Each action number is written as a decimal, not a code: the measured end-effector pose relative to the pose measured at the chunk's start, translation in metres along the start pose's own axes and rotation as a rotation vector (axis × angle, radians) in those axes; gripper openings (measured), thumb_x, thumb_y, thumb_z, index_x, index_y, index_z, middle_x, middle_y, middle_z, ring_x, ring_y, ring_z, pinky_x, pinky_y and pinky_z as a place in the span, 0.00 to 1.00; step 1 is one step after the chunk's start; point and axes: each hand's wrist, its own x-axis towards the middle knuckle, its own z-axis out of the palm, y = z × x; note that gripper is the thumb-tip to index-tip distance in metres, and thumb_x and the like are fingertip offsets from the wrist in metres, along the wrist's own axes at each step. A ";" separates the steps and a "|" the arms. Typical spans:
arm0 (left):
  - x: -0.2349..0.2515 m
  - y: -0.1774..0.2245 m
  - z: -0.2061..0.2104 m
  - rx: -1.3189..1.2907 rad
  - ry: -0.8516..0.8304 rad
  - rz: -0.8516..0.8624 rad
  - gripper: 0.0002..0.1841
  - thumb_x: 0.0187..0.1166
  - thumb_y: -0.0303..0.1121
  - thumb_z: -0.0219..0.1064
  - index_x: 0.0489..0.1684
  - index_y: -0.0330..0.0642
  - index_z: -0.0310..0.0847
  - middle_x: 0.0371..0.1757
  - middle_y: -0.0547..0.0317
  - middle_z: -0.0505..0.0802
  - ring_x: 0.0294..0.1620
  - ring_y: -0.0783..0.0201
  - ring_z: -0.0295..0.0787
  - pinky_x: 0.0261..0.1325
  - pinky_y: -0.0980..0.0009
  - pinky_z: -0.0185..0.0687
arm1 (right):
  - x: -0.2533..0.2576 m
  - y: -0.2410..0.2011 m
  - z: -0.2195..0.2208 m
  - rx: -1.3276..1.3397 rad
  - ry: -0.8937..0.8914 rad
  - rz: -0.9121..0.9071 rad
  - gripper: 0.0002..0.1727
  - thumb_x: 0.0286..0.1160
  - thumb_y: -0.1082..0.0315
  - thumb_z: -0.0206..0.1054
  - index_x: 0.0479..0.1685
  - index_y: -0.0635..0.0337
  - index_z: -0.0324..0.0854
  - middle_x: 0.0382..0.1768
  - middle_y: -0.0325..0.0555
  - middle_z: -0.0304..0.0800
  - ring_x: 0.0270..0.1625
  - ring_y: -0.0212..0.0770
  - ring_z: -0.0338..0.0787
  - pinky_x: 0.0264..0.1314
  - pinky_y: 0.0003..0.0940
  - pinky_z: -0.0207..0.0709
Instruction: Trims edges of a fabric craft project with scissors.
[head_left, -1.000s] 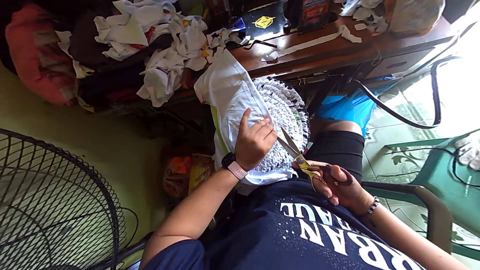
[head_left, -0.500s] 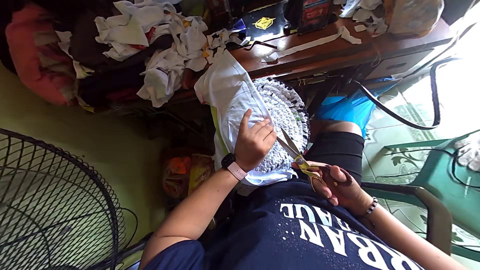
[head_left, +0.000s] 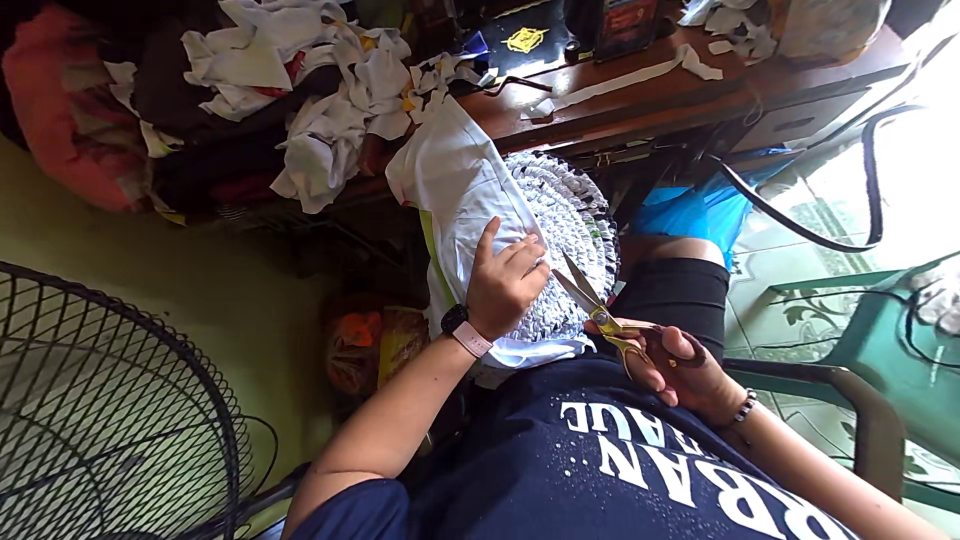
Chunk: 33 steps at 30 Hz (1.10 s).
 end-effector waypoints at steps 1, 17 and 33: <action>0.000 0.000 0.000 -0.005 0.007 0.001 0.05 0.74 0.27 0.72 0.34 0.44 0.96 0.51 0.52 0.98 0.65 0.51 0.92 0.84 0.31 0.58 | 0.000 0.000 0.000 0.000 -0.007 0.001 0.39 0.74 0.35 0.67 0.78 0.52 0.79 0.28 0.33 0.92 0.20 0.24 0.88 0.21 0.17 0.82; -0.002 0.005 -0.001 0.060 -0.009 -0.001 0.06 0.76 0.30 0.70 0.36 0.49 0.95 0.60 0.55 0.96 0.69 0.52 0.89 0.83 0.33 0.57 | 0.004 0.002 0.002 -0.019 0.024 0.001 0.40 0.71 0.35 0.69 0.78 0.52 0.79 0.27 0.32 0.91 0.20 0.24 0.87 0.21 0.17 0.82; -0.002 0.002 0.003 0.018 -0.026 0.030 0.07 0.78 0.25 0.68 0.38 0.40 0.94 0.54 0.51 0.97 0.71 0.50 0.89 0.84 0.41 0.67 | 0.005 0.003 0.001 0.000 0.014 0.006 0.40 0.73 0.36 0.68 0.79 0.53 0.77 0.27 0.34 0.91 0.21 0.26 0.88 0.21 0.18 0.83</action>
